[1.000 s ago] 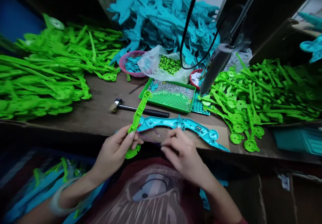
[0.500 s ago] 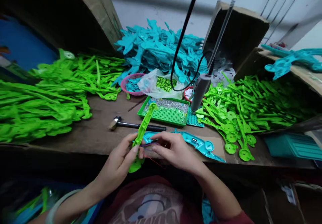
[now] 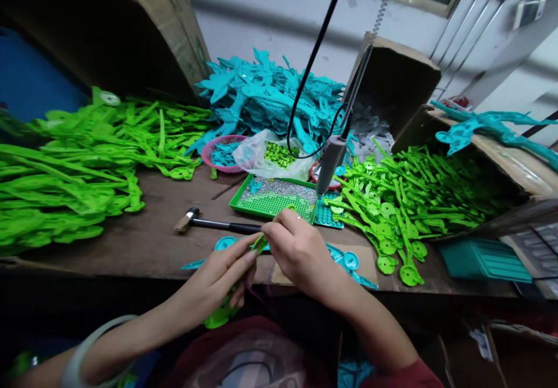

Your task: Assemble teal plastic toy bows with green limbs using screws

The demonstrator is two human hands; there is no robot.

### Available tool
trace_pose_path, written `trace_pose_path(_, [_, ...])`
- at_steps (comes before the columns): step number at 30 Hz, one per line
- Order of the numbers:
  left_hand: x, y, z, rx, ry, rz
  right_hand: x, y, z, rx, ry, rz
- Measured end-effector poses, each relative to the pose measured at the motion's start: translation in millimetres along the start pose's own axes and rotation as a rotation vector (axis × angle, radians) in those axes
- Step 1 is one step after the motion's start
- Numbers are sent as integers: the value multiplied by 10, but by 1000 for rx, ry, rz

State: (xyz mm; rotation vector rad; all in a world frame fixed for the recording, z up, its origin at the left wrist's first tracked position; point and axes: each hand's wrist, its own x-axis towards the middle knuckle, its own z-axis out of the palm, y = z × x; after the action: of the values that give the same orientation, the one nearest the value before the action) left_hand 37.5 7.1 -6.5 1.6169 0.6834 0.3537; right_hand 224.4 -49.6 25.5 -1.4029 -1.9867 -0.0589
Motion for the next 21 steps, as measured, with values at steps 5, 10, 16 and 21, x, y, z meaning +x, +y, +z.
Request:
trace_pose_path(5, [87,1,56,-40,35,53,-120,-39,159,121,171,178])
trace_pose_path(10, [138,-58,139,87,145,124,-154,-82,271,413,202,529])
trace_pose_path(16, [217,-204,200,476,367,487,-175,-120,356,823,252,849])
trace_pose_path(21, [256,-327,227,687,484,714,-216,-132,393,745,264,837])
